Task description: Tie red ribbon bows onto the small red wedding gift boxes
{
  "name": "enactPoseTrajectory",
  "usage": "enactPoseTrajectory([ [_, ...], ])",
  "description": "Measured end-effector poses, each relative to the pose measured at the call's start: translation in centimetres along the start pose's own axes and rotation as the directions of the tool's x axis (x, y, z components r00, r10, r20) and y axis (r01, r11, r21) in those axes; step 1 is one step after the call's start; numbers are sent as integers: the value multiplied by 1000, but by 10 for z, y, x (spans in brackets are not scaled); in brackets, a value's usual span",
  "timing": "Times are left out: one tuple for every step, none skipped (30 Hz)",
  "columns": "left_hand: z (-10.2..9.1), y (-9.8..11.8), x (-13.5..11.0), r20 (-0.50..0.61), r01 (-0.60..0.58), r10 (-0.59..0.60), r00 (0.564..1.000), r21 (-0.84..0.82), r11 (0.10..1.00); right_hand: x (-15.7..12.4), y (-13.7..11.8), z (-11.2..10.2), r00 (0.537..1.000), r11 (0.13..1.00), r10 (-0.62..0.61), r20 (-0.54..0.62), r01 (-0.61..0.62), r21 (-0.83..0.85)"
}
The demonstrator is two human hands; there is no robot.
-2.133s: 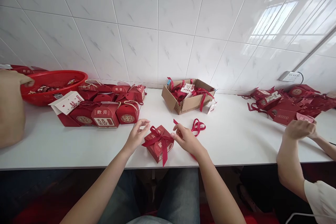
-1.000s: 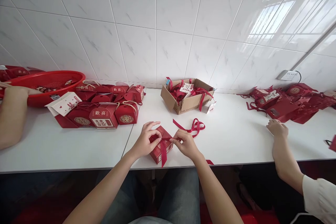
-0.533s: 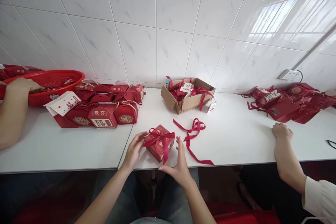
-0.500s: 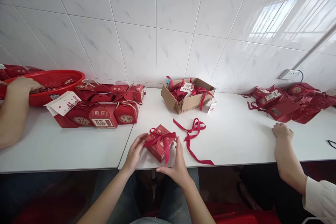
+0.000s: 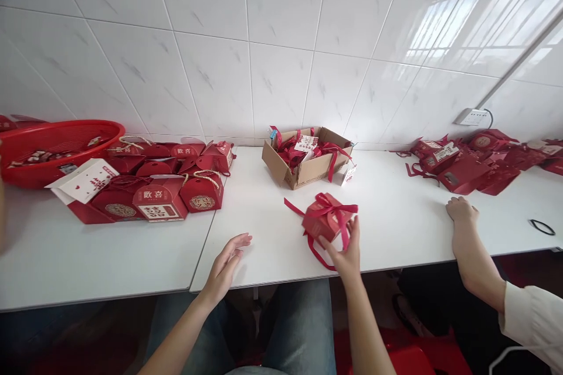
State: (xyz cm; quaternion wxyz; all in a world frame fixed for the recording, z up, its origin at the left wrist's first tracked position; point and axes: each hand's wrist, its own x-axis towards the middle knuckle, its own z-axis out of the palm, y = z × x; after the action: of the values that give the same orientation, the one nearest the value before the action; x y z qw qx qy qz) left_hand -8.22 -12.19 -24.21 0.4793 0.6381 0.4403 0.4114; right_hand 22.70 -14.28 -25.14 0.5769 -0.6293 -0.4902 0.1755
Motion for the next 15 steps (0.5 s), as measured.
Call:
enactPoseTrajectory([
  [0,-1,0,-1,4,-4,1000,-1,1000,9,7,-12,996,996,80,-49,-81,-32],
  [0,-1,1,-2,6,-6,1000,1,1000,16,12,-23,985,986,152,-80,-157,-61],
  [0,-2,1,-1,6,-6,1000,6,1000,22,17,-31,968,968,224,-117,-235,-90],
  [0,-3,2,1,4,-4,1000,13,1000,24,20,-36,949,949,272,-158,-291,-118],
  [0,-4,2,3,1,-1,1000,22,1000,24,23,-39,929,934,298,-219,-331,-136],
  [0,-5,2,5,0,0,1000,31,1000,23,25,-40,904,924,299,-306,-354,-142],
  [0,-5,3,6,0,0,1000,38,999,19,26,-39,870,924,275,-410,-357,-138],
  [0,-6,3,7,1,-1,1000,44,999,14,27,-36,830,931,229,-508,-340,-135],
  [0,-7,3,8,3,-3,1000,47,999,10,29,-33,799,940,172,-576,-308,-147],
  [0,-7,4,8,5,-5,1000,50,999,5,30,-30,794,946,110,-598,-269,-182],
  [0,-7,4,10,7,-8,1000,53,999,2,32,-27,814,945,46,-578,-224,-240],
  [-1,-7,4,11,10,-10,1000,56,998,1,33,-26,853,934,-12,-522,-178,-311],
  [-1,-7,4,13,11,-12,1000,60,998,1,35,-25,895,913,-55,-442,-134,-384],
  [-1,-6,4,14,12,-13,1000,65,998,3,36,-25,932,890,-77,-355,-97,-446],
  [-1,-6,4,14,12,-13,1000,68,998,6,37,-25,959,867,-81,-272,-67,-494],
])
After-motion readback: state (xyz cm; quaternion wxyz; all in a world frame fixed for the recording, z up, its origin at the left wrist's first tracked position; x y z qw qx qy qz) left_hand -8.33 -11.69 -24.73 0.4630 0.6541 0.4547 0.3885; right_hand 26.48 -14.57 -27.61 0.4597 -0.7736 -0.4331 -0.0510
